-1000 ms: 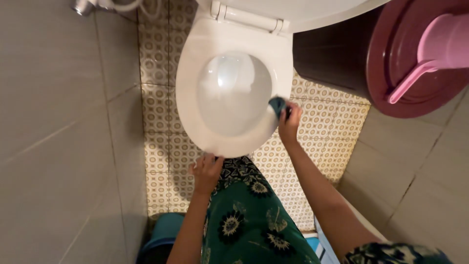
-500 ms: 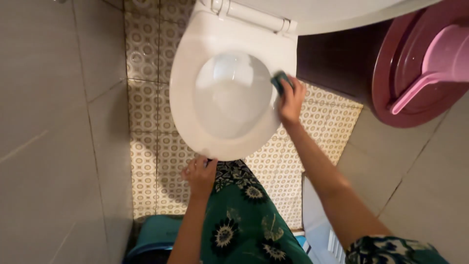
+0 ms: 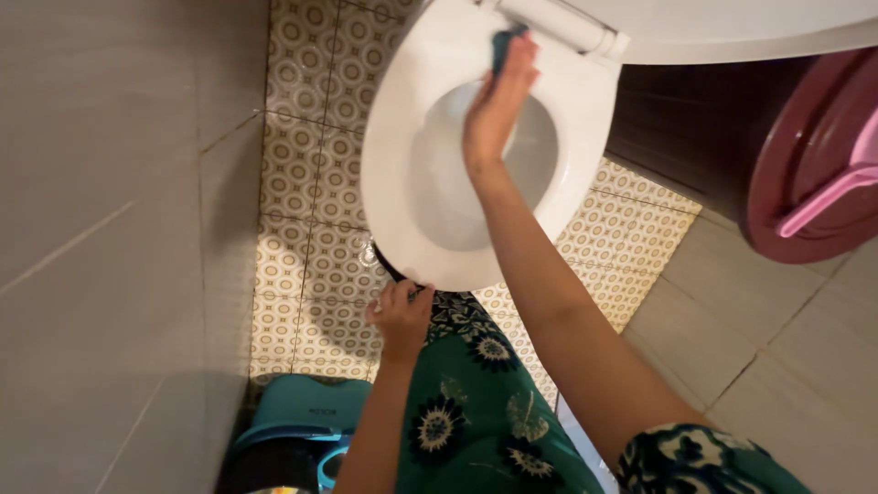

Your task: The recorder cleans the inside and outside of a toilet bowl using a toilet brush and a sponge.

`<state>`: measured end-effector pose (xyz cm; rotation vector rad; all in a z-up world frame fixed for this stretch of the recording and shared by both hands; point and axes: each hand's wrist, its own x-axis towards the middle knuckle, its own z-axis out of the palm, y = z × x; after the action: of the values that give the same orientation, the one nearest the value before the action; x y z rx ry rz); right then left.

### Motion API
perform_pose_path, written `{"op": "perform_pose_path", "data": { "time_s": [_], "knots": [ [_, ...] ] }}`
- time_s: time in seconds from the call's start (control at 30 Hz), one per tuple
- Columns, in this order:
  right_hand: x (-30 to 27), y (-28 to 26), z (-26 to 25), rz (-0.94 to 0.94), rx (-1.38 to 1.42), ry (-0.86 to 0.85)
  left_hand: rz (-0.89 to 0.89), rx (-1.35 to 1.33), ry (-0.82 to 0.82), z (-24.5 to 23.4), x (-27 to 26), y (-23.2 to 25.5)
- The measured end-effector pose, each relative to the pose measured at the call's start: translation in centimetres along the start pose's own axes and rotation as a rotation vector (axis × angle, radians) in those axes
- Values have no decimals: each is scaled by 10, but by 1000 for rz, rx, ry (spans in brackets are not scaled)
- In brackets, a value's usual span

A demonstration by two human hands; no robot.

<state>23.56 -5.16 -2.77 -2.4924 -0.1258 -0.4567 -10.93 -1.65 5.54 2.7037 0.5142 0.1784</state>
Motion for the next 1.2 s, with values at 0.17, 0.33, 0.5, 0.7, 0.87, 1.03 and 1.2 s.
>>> {"op": "perform_pose_path", "data": {
  "time_s": [0.17, 0.33, 0.5, 0.7, 0.87, 1.03, 1.2],
  "knots": [
    [-38, -38, 38, -350, 306, -389, -12, -9, 33, 2, -2, 4],
    [-88, -52, -40, -621, 377, -1172, -81, -94, -9, -21, -2, 1],
    [-122, 0, -120, -929, 594, -1512, -237, -228, -6, -34, -32, -30],
    [-52, 69, -220, -741, 218, -2121, -304, -136, -36, -40, -28, -52],
    [39, 158, -264, -135, -130, -1595, -279, -196, -6, -25, -22, -45],
    [59, 174, -242, -501, 12, -769, -346, -218, -25, -10, -14, -32],
    [25, 150, -205, -506, 41, -768, -357, -310, -90, -5, 12, -32]
  ]
}}
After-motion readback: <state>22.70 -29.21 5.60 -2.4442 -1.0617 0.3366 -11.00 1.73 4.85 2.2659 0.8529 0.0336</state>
